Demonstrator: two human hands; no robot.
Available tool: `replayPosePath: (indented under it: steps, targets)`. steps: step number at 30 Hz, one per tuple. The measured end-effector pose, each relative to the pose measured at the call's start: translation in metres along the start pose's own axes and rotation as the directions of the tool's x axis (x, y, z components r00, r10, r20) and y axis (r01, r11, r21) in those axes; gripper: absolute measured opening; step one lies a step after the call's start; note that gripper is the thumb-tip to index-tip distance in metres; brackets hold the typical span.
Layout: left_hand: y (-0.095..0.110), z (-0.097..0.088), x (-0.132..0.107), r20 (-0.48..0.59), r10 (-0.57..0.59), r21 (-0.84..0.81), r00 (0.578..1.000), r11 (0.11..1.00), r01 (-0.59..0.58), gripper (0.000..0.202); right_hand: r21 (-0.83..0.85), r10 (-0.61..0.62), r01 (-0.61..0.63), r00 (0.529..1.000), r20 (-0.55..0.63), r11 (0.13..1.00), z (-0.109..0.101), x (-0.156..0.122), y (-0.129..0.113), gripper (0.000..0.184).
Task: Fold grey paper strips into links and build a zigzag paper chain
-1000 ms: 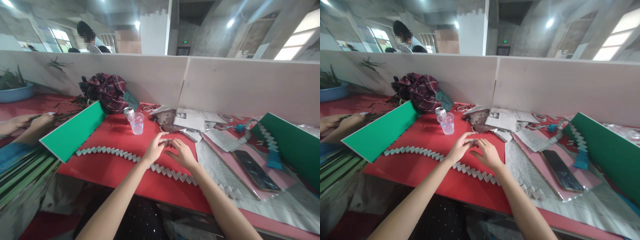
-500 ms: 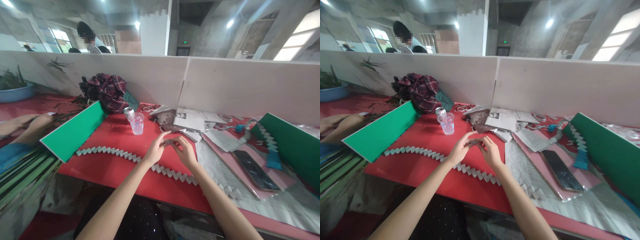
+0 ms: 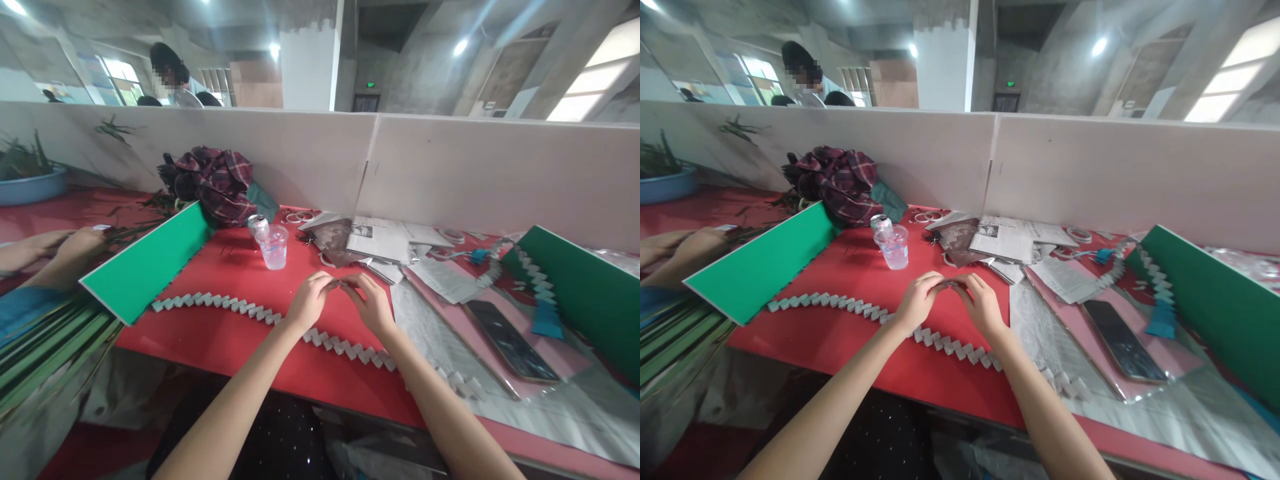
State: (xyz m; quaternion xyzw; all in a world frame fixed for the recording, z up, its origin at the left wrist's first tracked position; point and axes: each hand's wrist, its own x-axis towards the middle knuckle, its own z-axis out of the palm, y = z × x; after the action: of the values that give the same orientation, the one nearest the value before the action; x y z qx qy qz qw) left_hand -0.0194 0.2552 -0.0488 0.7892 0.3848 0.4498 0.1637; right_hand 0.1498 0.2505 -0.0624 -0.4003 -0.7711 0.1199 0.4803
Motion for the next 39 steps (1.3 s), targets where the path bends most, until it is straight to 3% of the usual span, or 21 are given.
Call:
replayPosePath:
  steps: [6, 11, 16, 23, 28, 30, 32, 34, 35, 39]
  targets:
    - [-0.001, 0.001, 0.000, 0.033, -0.008, 0.014, 0.999, 1.000, 0.007, 0.026, -0.034, 0.051, -0.050, 0.998, 0.021, 0.998, 0.000, -0.003, -0.001, 0.013]
    - [0.002, -0.001, 0.001, -0.073, -0.017, -0.126, 0.997, 0.992, 0.008, 0.011, -0.029, 0.020, -0.020, 1.000, -0.021, 0.999, -0.002, -0.003, -0.003, 0.013]
    - [0.004, -0.001, -0.001, -0.124, 0.057, -0.026, 0.991, 0.998, -0.060, 0.011, -0.034, -0.002, 0.000, 0.999, -0.037, 0.999, -0.003, -0.002, -0.004, 0.013]
    - [0.004, -0.003, -0.002, -0.054, 0.099, 0.102, 0.994, 0.990, -0.093, 0.019, -0.005, -0.024, 0.024, 0.999, -0.022, 1.000, -0.002, -0.004, -0.005, 0.010]
    - [-0.003, 0.000, 0.000, 0.024, -0.012, -0.035, 1.000, 0.999, 0.013, 0.014, -0.001, 0.070, -0.070, 0.997, 0.024, 0.998, -0.005, 0.004, -0.002, 0.011]
    - [-0.007, 0.007, -0.003, 0.029, -0.103, -0.069, 0.994, 0.992, 0.105, 0.024, 0.017, 0.133, -0.133, 0.991, -0.027, 0.991, -0.020, 0.011, -0.002, 0.014]
    - [-0.007, 0.015, -0.008, 0.062, -0.158, -0.009, 0.985, 0.987, 0.159, 0.036, 0.026, 0.206, -0.204, 0.971, -0.123, 0.979, -0.047, 0.013, -0.004, 0.019]
    - [-0.001, 0.025, -0.017, 0.158, -0.104, 0.065, 0.982, 0.993, 0.094, 0.036, 0.031, 0.262, -0.261, 0.948, -0.183, 0.965, -0.084, 0.004, -0.010, 0.023]
    - [0.004, 0.030, -0.023, 0.234, -0.048, 0.076, 0.971, 0.997, 0.031, 0.035, 0.038, 0.320, -0.321, 0.910, -0.265, 0.946, -0.105, -0.008, -0.014, 0.024]
    - [0.031, 0.046, -0.042, 0.462, 0.117, 0.066, 0.879, 0.984, -0.165, 0.040, 0.027, 0.556, -0.563, 0.806, -0.204, 0.826, -0.172, -0.089, -0.025, 0.023]
